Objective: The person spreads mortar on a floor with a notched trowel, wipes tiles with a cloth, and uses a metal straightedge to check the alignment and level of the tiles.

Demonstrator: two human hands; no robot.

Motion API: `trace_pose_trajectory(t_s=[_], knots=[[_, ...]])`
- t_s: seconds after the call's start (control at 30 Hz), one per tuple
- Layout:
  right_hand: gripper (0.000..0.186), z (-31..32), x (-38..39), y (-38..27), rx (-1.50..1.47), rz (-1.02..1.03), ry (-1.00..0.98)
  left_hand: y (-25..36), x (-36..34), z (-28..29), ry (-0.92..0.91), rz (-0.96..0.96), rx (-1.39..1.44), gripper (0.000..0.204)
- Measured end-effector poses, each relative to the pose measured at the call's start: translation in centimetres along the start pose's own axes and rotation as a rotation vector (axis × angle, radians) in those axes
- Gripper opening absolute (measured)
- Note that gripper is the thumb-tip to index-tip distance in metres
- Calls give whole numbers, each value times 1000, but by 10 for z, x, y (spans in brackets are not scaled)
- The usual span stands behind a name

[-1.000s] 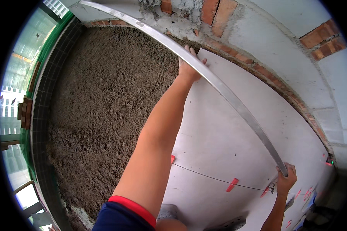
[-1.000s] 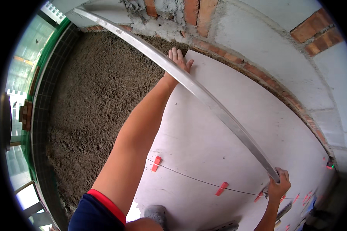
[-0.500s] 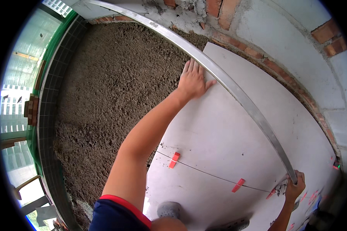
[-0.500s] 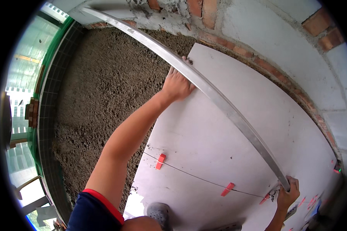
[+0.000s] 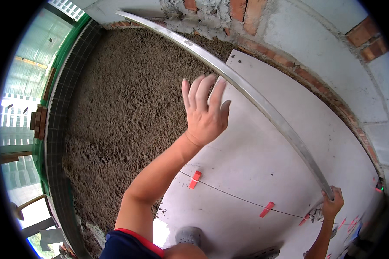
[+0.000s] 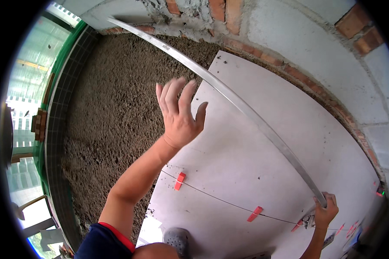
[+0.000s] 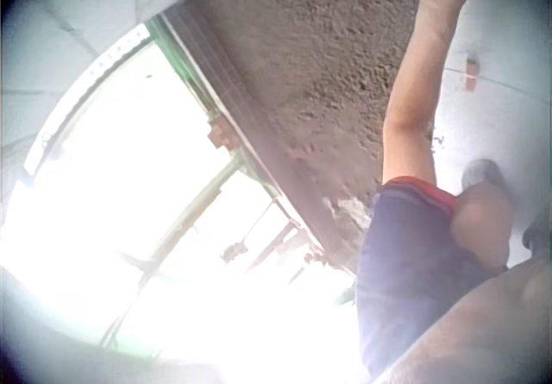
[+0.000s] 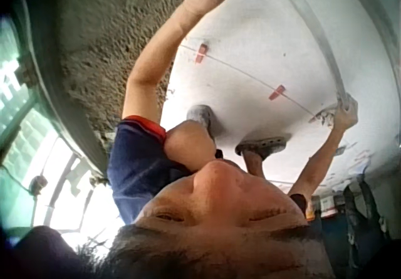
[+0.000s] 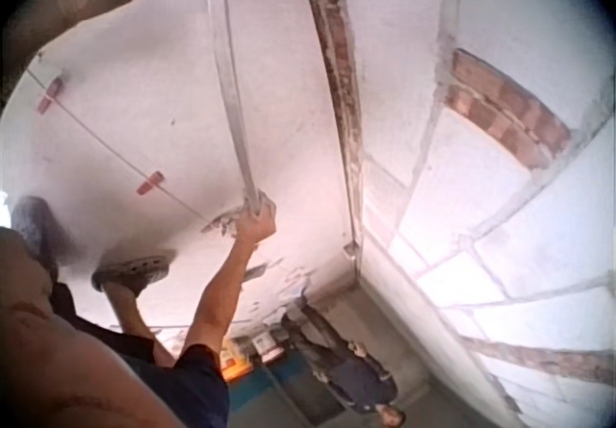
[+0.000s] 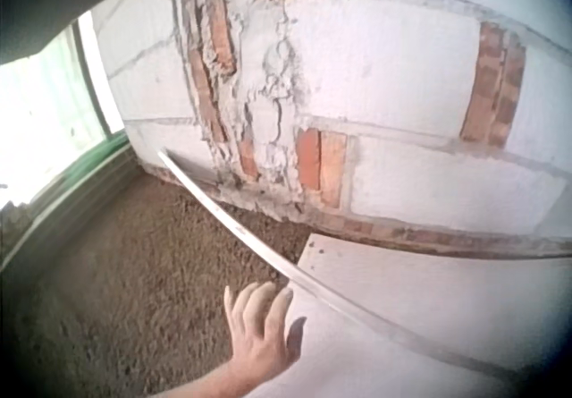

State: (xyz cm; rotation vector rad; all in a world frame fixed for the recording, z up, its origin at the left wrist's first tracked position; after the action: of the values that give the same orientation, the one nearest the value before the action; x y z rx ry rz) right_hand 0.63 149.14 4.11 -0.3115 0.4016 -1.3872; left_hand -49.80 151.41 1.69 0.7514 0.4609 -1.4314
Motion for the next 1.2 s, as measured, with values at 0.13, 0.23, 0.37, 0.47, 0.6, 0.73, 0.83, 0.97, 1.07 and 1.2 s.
trace_pose_trajectory(t_s=[0.13, 0.23, 0.37, 0.47, 0.6, 0.73, 0.83, 0.97, 1.07, 1.2], knots=[[24, 18, 15, 32, 76, -6, -52, 1, -57, -3, -231, -242, -89, 58], [25, 22, 29, 78, 69, -70, -32, 37, -47, -35, -586, -388, 112, 31], [26, 69, 55, 253, 264, -327, 29, 184, -32, -74, -459, -524, 381, 14], [23, 88, 75, 314, 416, -412, -27, 255, -12, -100, -453, -531, 443, 13], [21, 130, 108, 381, 558, -450, 97, 314, -17, -126, -480, -497, 499, 12], [21, 113, 89, 388, 604, -492, -37, 318, 1, -147, -478, -431, 485, 12], [27, 107, 67, 390, 618, -438, 1, 313, -9, -156, -526, -404, 412, 13], [34, 79, 17, 373, 614, -346, 72, 278, -26, -173, -499, -310, 311, 13], [38, 43, -33, 314, 511, -264, 18, 205, -36, -170, -528, -229, 188, 15], [41, -5, -89, 170, 288, -65, -118, 96, -52, -134, -540, -112, -41, 19]])
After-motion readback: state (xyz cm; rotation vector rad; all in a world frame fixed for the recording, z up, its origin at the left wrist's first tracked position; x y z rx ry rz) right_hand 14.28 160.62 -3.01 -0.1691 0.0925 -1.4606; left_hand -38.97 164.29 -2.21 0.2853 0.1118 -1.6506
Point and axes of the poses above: each hand's wrist, its own x-axis away from the middle knuckle, its own z-axis out of the back of the hand, y = z × x, the point moved 3 cm from there along -x, towards the middle knuckle, and after that the axes turned 5 degrees about -x, right-handed, at the moved point
